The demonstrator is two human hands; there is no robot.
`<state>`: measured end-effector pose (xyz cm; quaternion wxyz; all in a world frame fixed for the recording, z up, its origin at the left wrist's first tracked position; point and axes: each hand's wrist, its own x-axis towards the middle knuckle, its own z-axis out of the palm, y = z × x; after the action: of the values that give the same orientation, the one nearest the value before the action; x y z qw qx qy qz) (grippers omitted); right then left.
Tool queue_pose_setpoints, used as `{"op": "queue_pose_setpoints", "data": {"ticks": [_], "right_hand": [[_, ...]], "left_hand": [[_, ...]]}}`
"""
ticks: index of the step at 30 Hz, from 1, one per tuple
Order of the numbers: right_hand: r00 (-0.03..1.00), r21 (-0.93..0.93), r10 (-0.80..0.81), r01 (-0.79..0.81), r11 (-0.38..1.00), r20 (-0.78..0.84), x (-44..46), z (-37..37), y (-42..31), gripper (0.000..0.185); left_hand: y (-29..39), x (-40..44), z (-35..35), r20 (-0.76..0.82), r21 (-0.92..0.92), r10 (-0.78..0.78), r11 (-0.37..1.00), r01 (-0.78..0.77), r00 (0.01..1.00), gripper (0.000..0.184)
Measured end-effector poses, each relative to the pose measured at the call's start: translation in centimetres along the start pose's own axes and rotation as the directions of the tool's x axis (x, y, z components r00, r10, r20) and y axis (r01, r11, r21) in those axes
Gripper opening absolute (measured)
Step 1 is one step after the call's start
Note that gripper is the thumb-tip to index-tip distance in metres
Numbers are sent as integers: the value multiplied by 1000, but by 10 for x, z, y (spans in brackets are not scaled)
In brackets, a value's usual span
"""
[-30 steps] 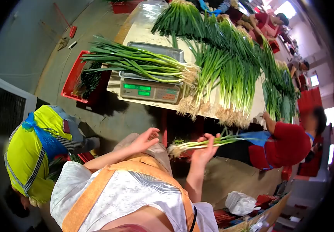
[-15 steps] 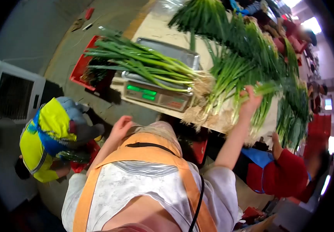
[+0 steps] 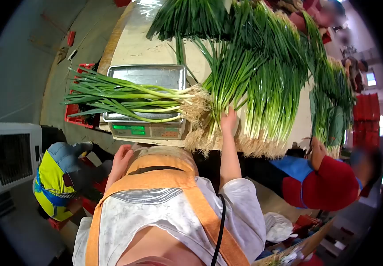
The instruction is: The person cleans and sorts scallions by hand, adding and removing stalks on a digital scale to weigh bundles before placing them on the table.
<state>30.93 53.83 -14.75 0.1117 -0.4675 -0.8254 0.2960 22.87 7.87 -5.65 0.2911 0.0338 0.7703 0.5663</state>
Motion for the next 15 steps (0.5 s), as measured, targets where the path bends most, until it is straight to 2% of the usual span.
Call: {"op": "queue_pose_setpoints", "data": {"ticks": [1,2,3,5,6,9,10,13,14,15], "right_hand": [[998,-31,-8,6,1000,-68,-7,-12,-12,41],[999,27,47,-46,999,-4,-18,-27,-40,36],[997,-138,-53,60,989,49,-21,-22,-38,35],[953,-433,-220,292,853,209,-23,-7,-29,33],[948,-507,-281,316,802,148,-26,-1,-27,27],[990,-400,-24,80,913,142,-15,6,-33,25],[986,-394,1,66,917,169,-14,2,-34,20],[937,-266,191,-112,957,293,-11,-28,-52,20],[919,-103,248,-227,968,307,-13,-47,-73,21],[946,121,213,-248,961,243,-10,-58,-80,21]], "left_hand": [[4,9,-2,27,43,21,999,-22,999,27],[9,18,-4,51,80,43,996,-47,998,27],[12,27,-6,72,113,63,991,-71,995,27],[19,43,-8,124,97,82,991,-94,989,29],[26,47,-9,145,116,98,987,-115,985,29],[47,56,-17,196,136,113,981,-141,974,28],[50,58,-20,213,138,108,981,-140,971,28],[47,66,-28,235,154,120,975,-159,965,29],[48,68,-31,237,153,123,975,-162,964,29],[48,69,-33,240,151,124,975,-163,963,28]]}}
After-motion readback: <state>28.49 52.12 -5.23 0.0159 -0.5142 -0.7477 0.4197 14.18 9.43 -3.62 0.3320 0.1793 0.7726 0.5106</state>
